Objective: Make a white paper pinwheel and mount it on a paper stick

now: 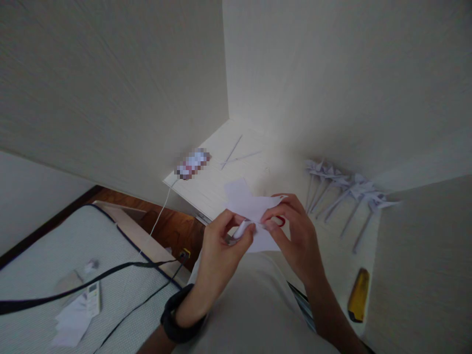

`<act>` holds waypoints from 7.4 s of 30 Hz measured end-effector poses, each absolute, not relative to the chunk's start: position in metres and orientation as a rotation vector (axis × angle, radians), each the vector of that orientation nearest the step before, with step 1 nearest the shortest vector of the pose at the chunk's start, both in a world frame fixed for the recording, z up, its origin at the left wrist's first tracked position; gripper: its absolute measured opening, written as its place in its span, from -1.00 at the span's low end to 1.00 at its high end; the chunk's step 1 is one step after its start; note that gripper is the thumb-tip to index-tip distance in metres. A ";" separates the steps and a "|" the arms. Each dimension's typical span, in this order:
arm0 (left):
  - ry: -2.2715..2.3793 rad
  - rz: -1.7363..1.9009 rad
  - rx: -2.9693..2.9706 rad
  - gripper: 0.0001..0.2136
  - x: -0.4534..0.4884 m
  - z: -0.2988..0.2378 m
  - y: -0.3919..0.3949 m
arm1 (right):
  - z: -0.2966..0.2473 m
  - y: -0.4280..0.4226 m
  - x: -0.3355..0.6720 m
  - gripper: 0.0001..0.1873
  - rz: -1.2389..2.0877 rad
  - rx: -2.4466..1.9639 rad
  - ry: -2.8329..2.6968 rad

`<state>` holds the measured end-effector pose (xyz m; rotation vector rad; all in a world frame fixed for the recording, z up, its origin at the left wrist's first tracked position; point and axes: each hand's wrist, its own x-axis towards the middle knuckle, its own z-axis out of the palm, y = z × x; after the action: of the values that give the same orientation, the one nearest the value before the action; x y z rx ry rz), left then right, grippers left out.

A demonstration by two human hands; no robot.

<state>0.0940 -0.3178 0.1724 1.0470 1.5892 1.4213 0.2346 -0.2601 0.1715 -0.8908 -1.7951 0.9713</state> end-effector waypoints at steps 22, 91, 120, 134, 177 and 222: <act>1.568 1.393 1.405 -0.69 0.087 0.177 -0.315 | 0.177 -0.243 0.254 -0.85 1.476 -0.899 -1.619; 1.473 1.381 0.906 -0.90 0.098 0.183 -0.319 | 0.181 -0.260 0.235 -0.86 1.200 -1.038 -1.733; 1.158 1.410 0.480 -0.82 0.094 0.188 -0.317 | 0.149 -0.242 0.281 -0.75 1.501 -0.605 -1.643; 1.452 1.480 0.821 -0.81 0.093 0.190 -0.320 | 0.169 -0.241 0.264 -0.94 1.441 -0.443 -1.699; 1.518 1.563 0.911 -0.78 0.094 0.199 -0.329 | 0.189 -0.261 0.230 -0.86 1.268 -0.804 -1.694; 1.320 1.573 0.785 -0.77 0.092 0.194 -0.323 | 0.185 -0.264 0.232 -0.83 1.102 -0.824 -1.802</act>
<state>0.0919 -0.3226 0.1935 0.7852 1.3195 1.5727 0.2320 -0.2636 0.1846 -0.8237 -1.8024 1.1023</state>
